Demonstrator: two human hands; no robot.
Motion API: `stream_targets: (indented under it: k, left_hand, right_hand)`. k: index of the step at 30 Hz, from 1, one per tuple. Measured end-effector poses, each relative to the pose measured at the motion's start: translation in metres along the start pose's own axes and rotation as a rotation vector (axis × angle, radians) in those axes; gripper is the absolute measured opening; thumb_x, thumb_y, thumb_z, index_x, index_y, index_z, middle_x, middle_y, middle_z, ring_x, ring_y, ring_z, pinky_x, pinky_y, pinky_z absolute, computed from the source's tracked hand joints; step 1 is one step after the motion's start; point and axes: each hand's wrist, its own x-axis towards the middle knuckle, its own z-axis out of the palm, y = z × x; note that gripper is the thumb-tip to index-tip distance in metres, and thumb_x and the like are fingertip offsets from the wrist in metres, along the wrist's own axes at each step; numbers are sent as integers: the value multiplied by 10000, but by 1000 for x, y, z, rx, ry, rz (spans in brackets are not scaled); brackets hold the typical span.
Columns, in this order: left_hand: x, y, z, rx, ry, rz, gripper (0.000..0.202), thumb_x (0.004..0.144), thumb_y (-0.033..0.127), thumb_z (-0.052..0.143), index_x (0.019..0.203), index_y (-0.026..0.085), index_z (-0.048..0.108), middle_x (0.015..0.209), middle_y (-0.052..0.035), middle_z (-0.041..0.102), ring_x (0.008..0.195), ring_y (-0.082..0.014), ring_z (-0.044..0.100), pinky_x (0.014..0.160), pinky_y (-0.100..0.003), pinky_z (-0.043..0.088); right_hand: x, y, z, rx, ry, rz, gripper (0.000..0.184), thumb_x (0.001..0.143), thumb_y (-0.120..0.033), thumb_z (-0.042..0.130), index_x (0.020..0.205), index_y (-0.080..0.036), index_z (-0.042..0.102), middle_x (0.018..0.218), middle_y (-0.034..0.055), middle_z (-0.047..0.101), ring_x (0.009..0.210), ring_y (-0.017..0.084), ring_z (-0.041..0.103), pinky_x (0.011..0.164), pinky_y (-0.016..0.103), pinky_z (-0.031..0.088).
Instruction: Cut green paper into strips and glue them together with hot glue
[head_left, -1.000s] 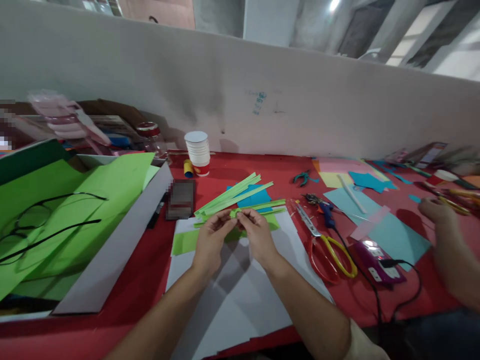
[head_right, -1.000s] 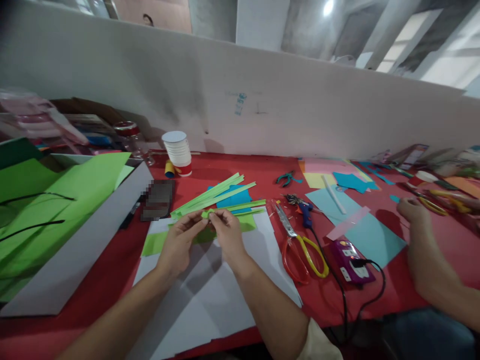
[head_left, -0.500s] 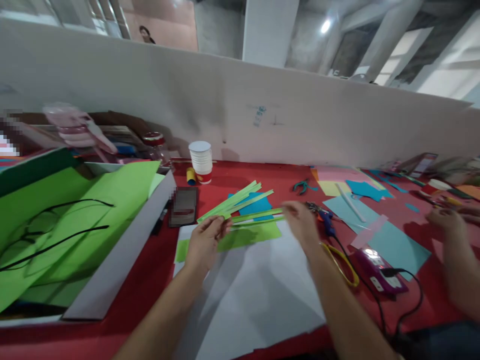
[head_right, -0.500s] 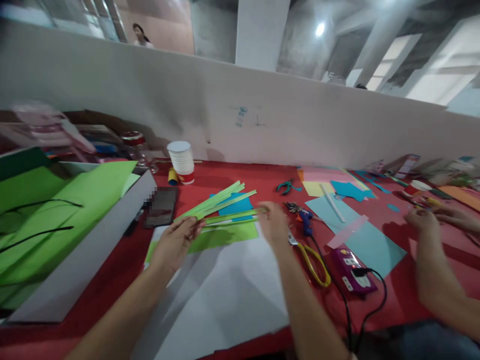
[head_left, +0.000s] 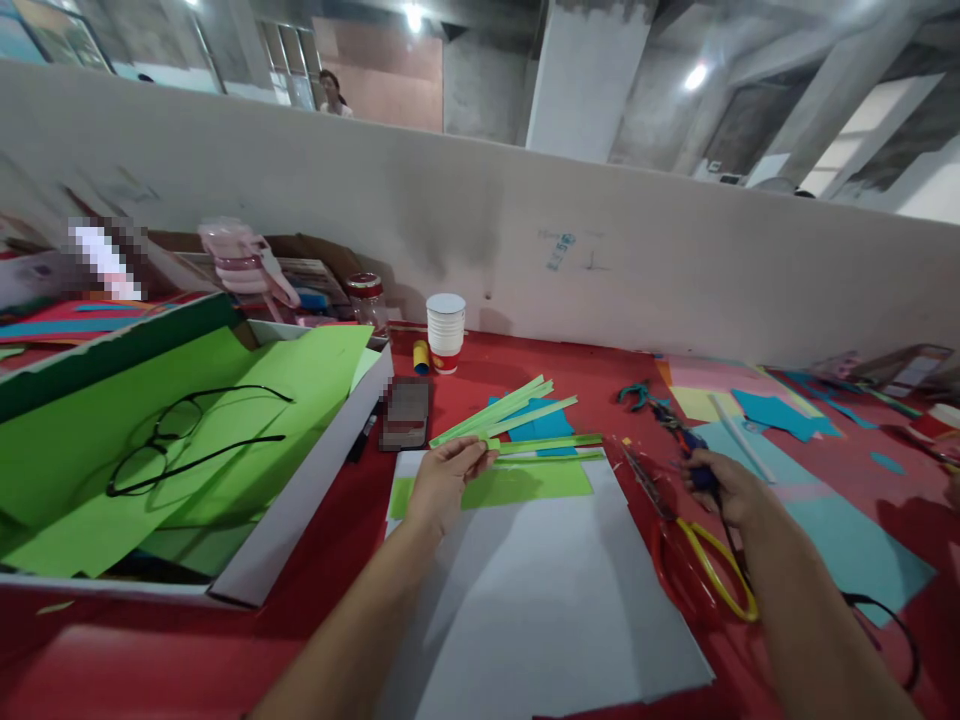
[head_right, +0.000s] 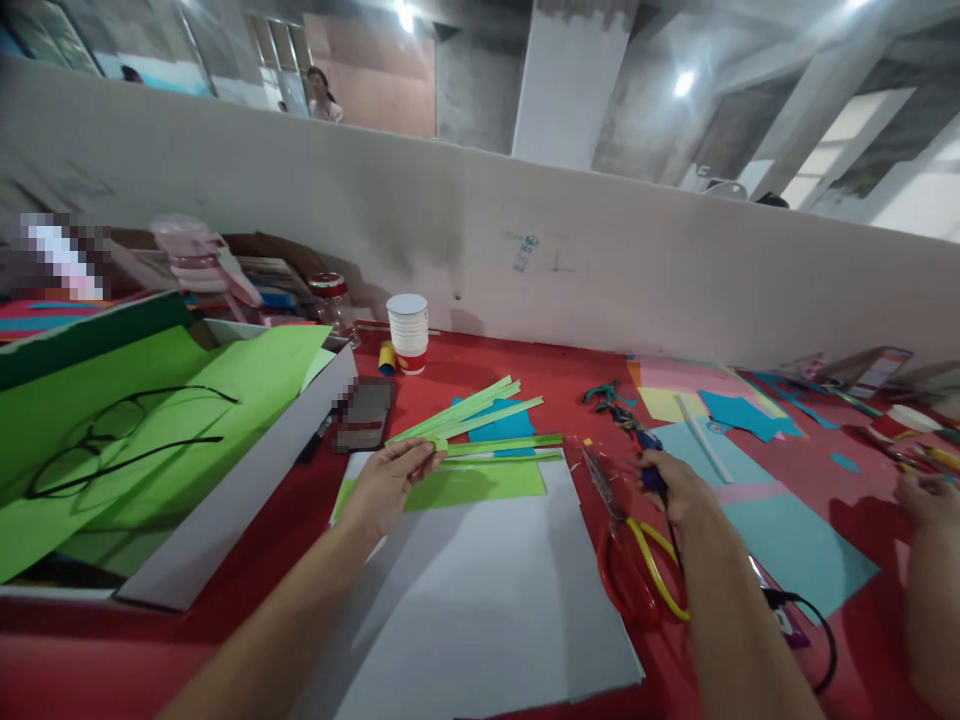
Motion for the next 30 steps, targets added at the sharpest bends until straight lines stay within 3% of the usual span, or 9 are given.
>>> stream_targets:
  k: [3,6,9,13,20,26,30]
  left_hand:
    - [1,1,1,3,11,-2,209,571,163,809,713,116,663,690,-29,689,641,-113,658,712,-234,533]
    - [0,1,2,10,15,-22,181,592,152,795,706,115,659,653,-23,682,626,-115,656,675,-228,534]
    - [-2,0,2,24,-26,-44,197,578,188,807,676,129,647,605,1,658,646,-140,673,634,-225,535]
    - [-3,0,2,33,-70,-49,245,540,210,831,701,134,662,629,8,669,610,-122,664,614,-208,525]
    - [-6,2,6,71,-39,-56,251,564,194,823,769,118,700,602,-16,683,564,-106,640,579,-197,499]
    - [-7,0,7,56,-33,-94,292,513,138,831,791,140,742,672,-5,708,617,-112,654,698,-235,520]
    - [-6,-2,4,100,-77,-78,324,514,174,821,828,148,747,677,7,700,628,-103,648,711,-228,507]
  right_hand:
    - [-21,-13,2,247,-63,-91,76,570,-129,539,577,-205,533,636,64,643,626,191,627,536,279,513]
    - [-55,-25,13,680,-174,-233,225,542,-148,697,747,-193,616,782,33,682,678,165,635,554,236,524]
    - [-91,-31,32,814,-311,-215,350,542,-260,807,841,-190,637,774,13,675,605,124,595,489,195,483]
    - [-122,-28,58,825,-453,-187,411,562,-361,841,854,-186,609,680,-22,625,505,80,524,463,181,440]
    - [-137,-13,78,682,-571,-244,447,735,-484,707,1072,-249,531,910,14,653,583,122,606,502,239,453]
    - [-138,-9,81,467,-509,-496,306,850,-513,552,887,-213,504,572,-50,533,508,107,486,507,235,394]
    - [-140,-6,84,321,-527,-560,299,893,-513,469,913,-216,482,557,-58,493,522,113,454,537,249,387]
